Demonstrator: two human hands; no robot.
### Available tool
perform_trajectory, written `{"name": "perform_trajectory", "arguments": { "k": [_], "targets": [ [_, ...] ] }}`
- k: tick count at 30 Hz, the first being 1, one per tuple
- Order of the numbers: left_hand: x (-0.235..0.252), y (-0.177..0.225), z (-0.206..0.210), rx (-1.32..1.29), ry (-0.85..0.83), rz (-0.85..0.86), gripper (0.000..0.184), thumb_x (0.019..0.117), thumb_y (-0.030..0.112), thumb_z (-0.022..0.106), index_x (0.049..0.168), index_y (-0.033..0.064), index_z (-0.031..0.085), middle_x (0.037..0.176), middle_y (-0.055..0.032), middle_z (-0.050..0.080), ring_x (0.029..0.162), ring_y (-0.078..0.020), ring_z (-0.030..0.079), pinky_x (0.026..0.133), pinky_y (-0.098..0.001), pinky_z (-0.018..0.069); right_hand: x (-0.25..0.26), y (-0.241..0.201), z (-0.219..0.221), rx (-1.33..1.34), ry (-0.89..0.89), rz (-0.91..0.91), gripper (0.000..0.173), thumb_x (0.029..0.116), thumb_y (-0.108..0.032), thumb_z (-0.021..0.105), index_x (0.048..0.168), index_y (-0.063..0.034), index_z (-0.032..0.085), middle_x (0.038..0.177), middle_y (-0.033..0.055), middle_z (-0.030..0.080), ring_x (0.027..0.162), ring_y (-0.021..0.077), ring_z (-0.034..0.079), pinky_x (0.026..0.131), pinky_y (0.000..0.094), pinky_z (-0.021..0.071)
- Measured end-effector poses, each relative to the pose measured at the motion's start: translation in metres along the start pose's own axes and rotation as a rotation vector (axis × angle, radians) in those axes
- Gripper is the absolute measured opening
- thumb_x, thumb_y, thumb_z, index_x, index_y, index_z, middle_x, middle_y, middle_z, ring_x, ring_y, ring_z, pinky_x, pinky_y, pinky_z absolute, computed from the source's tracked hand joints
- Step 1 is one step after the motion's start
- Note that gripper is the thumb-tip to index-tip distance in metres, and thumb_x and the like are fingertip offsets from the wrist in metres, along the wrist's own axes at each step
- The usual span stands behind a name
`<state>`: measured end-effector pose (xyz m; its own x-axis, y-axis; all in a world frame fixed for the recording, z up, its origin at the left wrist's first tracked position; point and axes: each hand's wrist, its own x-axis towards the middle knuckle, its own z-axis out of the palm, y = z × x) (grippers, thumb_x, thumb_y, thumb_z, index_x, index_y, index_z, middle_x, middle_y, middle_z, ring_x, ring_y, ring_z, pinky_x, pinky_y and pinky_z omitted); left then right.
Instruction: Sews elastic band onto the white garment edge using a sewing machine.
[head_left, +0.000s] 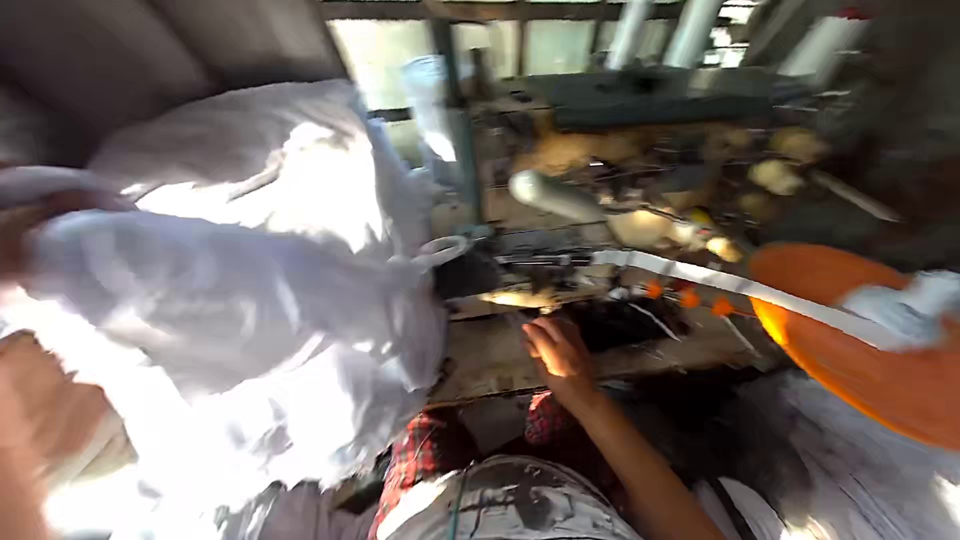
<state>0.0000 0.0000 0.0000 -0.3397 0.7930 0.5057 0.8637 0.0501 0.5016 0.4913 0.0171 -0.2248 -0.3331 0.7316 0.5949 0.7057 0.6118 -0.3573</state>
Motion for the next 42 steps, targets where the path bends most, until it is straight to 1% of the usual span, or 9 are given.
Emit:
{"name": "perform_trajectory", "arguments": {
  "k": [3, 9, 15, 17, 22, 27, 32, 35, 42],
  "targets": [
    [-0.038, -0.047, -0.019, 0.321, 0.009, 0.122, 0.038, 0.0978, 0.015, 0.064, 0.122, -0.0143, 0.058, 0.116, -0.0412, 0.061, 0.106, -0.0592, 0.061, 0.088, -0.0745, 0.0466, 0.003, -0.011, 0.011, 0.132, 0.019, -0.077, 0.021, 0.0945, -0.019, 0.068, 0.103, -0.0028, 0.078, 0.104, 0.0154, 0.074, 0.098, 0.0307, 0.073, 0.089, 0.0451, 0.0592],
    [-0.096, 0.006, 0.004, 0.117, 0.054, 0.042, 0.028, 0.0982, 0.012, 0.063, 0.118, -0.0082, 0.066, 0.126, -0.0284, 0.064, 0.123, -0.0455, 0.059, 0.105, -0.0631, 0.0435, 0.031, -0.073, 0.034, 0.605, -0.117, -0.163, 0.016, 0.0947, -0.013, 0.065, 0.094, -0.0014, 0.077, 0.087, 0.0097, 0.074, 0.076, 0.0117, 0.071, 0.071, 0.0229, 0.0590],
    [-0.131, 0.040, 0.046, 0.035, 0.110, 0.318, 0.020, 0.0966, 0.004, 0.058, 0.105, -0.0077, 0.071, 0.116, -0.0225, 0.070, 0.110, -0.0331, 0.068, 0.099, -0.0472, 0.0539, 0.096, -0.157, 0.084, 0.537, -0.157, -0.201, 0.070, 0.0879, -0.038, 0.077, 0.134, 0.0107, 0.058, 0.102, 0.0164, 0.073, 0.094, 0.0291, 0.071, 0.085, 0.0451, 0.0585],
    [-0.132, 0.035, 0.061, 0.070, 0.042, 0.327, 0.023, 0.0939, 0.006, 0.060, 0.110, -0.0057, 0.071, 0.120, -0.0201, 0.069, 0.113, -0.0328, 0.067, 0.101, -0.0487, 0.0523, 0.104, -0.167, 0.098, 0.569, -0.155, -0.205, 0.067, 0.0892, -0.022, 0.075, 0.142, 0.0103, 0.051, 0.093, 0.0137, 0.074, 0.085, 0.0275, 0.072, 0.079, 0.0458, 0.0595],
    [-0.128, 0.003, 0.098, 0.213, -0.044, 0.341, 0.059, 0.0763, 0.031, 0.075, 0.126, 0.0000, 0.066, 0.135, -0.0195, 0.063, 0.131, -0.0390, 0.055, 0.106, -0.0602, 0.0417, 0.099, -0.158, 0.043, 1.340, -0.301, -0.034, 0.030, 0.0948, 0.002, 0.060, 0.124, 0.0088, 0.061, 0.095, 0.0044, 0.071, 0.080, 0.0047, 0.068, 0.076, 0.0244, 0.0602],
    [-0.133, 0.019, 0.082, 0.122, 0.156, 0.391, 0.027, 0.0754, 0.003, 0.067, 0.102, -0.0039, 0.072, 0.102, -0.0200, 0.073, 0.101, -0.0379, 0.069, 0.096, -0.0563, 0.0488, 0.084, -0.101, -0.026, 1.539, -0.179, 0.373, 0.029, 0.1050, -0.009, 0.044, 0.104, -0.0146, 0.073, 0.093, -0.0075, 0.074, 0.085, 0.0024, 0.070, 0.077, 0.0233, 0.0600],
    [-0.144, 0.046, 0.050, -0.185, -0.230, 0.325, 0.011, 0.0858, 0.004, 0.069, 0.096, 0.0055, 0.073, 0.085, -0.0018, 0.073, 0.075, -0.0074, 0.070, 0.072, -0.0287, 0.0586, 0.050, -0.043, -0.009, 0.828, -0.046, 0.220, 0.019, 0.0969, -0.008, 0.060, 0.109, 0.0035, 0.070, 0.101, 0.0041, 0.070, 0.086, 0.0032, 0.065, 0.077, 0.0202, 0.0554],
    [-0.149, 0.042, 0.055, -0.183, -0.349, 0.308, 0.009, 0.0878, 0.007, 0.068, 0.095, 0.0050, 0.074, 0.098, -0.0032, 0.074, 0.088, -0.0098, 0.071, 0.083, -0.0312, 0.0598, 0.032, -0.057, 0.011, 0.413, 0.015, -0.023, 0.038, 0.0931, -0.020, 0.068, 0.119, 0.0076, 0.069, 0.128, 0.0283, 0.062, 0.120, 0.0379, 0.061, 0.100, 0.0504, 0.0516],
    [-0.172, 0.063, 0.059, -0.105, -0.261, 0.532, 0.029, 0.1022, 0.026, 0.054, 0.097, 0.0096, 0.078, 0.104, -0.0005, 0.073, 0.103, -0.0112, 0.066, 0.093, -0.0307, 0.0521, 0.037, -0.110, 0.054, 0.345, 0.019, -0.371, 0.035, 0.0910, -0.022, 0.069, 0.116, 0.0022, 0.072, 0.114, 0.0207, 0.071, 0.103, 0.0328, 0.071, 0.086, 0.0436, 0.0585]
  ]
}}
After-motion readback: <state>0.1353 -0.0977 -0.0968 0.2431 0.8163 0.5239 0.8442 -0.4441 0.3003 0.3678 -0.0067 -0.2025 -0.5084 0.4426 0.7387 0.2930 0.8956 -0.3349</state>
